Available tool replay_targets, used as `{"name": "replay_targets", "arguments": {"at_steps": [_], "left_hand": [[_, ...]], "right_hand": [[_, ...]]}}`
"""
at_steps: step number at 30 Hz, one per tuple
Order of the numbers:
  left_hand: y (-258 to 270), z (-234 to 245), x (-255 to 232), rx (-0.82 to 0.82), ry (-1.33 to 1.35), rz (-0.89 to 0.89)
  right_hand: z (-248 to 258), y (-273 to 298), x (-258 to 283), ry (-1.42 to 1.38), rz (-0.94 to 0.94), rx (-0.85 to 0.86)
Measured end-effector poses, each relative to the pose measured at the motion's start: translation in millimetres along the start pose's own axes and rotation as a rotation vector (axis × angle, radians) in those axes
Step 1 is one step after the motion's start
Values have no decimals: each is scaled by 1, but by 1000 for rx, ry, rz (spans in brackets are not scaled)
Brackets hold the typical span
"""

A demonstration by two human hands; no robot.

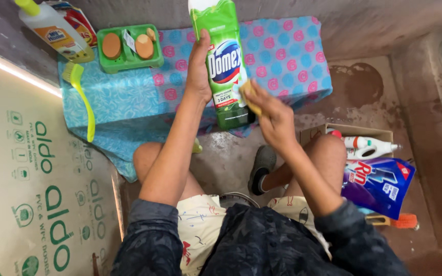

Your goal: The person sits on the floor and wipes the exterior of several cleaning product containers using a yellow sponge. They clean a Domex bottle, a Rin Matic pouch, and a Metro bottle, then place each item on a nearby surface.

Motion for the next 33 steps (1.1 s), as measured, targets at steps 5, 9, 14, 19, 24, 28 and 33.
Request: {"name": "replay_targets", "arguments": {"at_steps": [5,9,14,19,24,28,33], "left_hand": [[12,-20,-4,26,70,45],[19,-54,-6,96,79,62],[24,-100,-12,202,192,105],[33,-123,-13,154,296,39],[39,-112,-17,13,235,-68],[48,-104,-13,66,213,-48],[55,-118,1,129,234,-63]], "right_hand": [[21,24,11,-39,-1,41],[30,-20,18,-38,186,-71],[62,-66,53,-130,333,-142],[78,-33,93,3,329,-98],[86,38,113,93,255,75],[81,69,119,83,219,114],[72,37,121,106,259,61]]}}
Point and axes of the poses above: each hand's wrist, its own y-axis away from the middle knuckle, its own z-axis out of the back of the hand, x = y × z, the point moved 2 cm from there along -y, towards the middle knuckle, and after that the axes turned 14 degrees about -y, right-handed, at the moved point
